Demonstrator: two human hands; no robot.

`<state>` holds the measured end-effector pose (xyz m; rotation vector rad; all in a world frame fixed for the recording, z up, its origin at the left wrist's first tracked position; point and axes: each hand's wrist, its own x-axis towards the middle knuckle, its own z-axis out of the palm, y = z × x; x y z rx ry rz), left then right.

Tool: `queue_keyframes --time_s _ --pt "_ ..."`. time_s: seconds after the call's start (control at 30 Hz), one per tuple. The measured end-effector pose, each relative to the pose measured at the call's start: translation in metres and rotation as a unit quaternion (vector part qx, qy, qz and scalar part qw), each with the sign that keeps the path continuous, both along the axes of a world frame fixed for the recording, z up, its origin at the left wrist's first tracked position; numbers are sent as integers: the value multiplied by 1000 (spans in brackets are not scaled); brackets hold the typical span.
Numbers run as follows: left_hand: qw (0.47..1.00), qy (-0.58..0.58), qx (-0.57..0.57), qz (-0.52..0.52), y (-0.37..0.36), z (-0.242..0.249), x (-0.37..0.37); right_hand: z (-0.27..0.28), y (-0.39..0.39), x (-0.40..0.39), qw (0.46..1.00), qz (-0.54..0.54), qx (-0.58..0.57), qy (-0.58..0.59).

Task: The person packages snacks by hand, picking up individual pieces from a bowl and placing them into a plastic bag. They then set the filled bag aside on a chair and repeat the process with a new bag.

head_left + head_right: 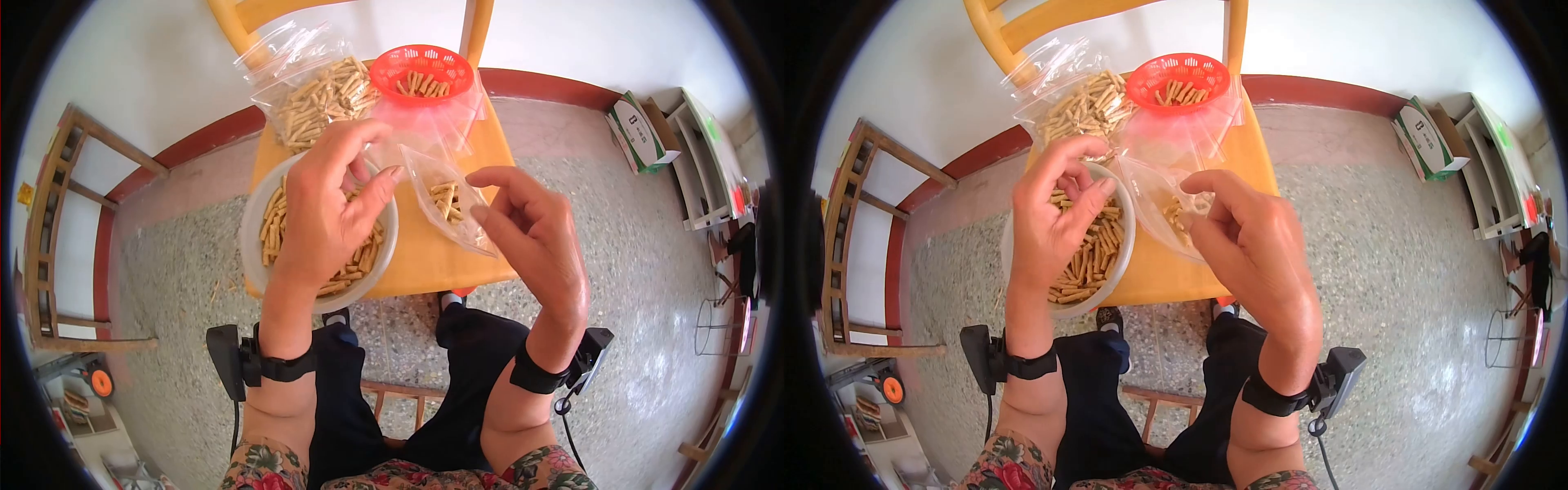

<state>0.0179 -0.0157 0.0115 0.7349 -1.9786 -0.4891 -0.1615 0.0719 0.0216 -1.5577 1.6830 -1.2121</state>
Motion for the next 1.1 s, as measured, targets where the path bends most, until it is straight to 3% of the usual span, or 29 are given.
queue_keyframes --time_s 0.13,0.23,0.3,0.5,0.6,0.67,0.77,0.8,0.87,1.1 --pt "993 -53 99 22 -3 -11 2 0 4 -2 998 54 19 40" --pt "985 -27 165 -28 -1 -17 -6 2 8 -5 994 85 37 50" --pt "968 68 230 -78 1 -23 -11 -5 6 -6 995 81 54 24" --pt "968 105 223 -55 15 -17 -14 -3 1 3 994 46 89 -36" --pt "968 96 227 -54 19 -4 -4 -5 0 1 997 -4 38 -62" --pt "973 57 196 -103 10 3 12 -2 -1 1 994 -55 -3 -98" --pt "983 11 182 22 -21 -12 47 -4 -4 4 993 -66 -16 -95" --pt "983 11 182 19 -28 -18 54 -5 -6 6 993 -70 -25 -95" --pt "941 -271 55 198 -37 -30 63 -8 -8 10 992 -66 -33 -102" --pt "902 -391 53 176 -40 -50 63 -11 -12 21 990 -50 -71 -110"
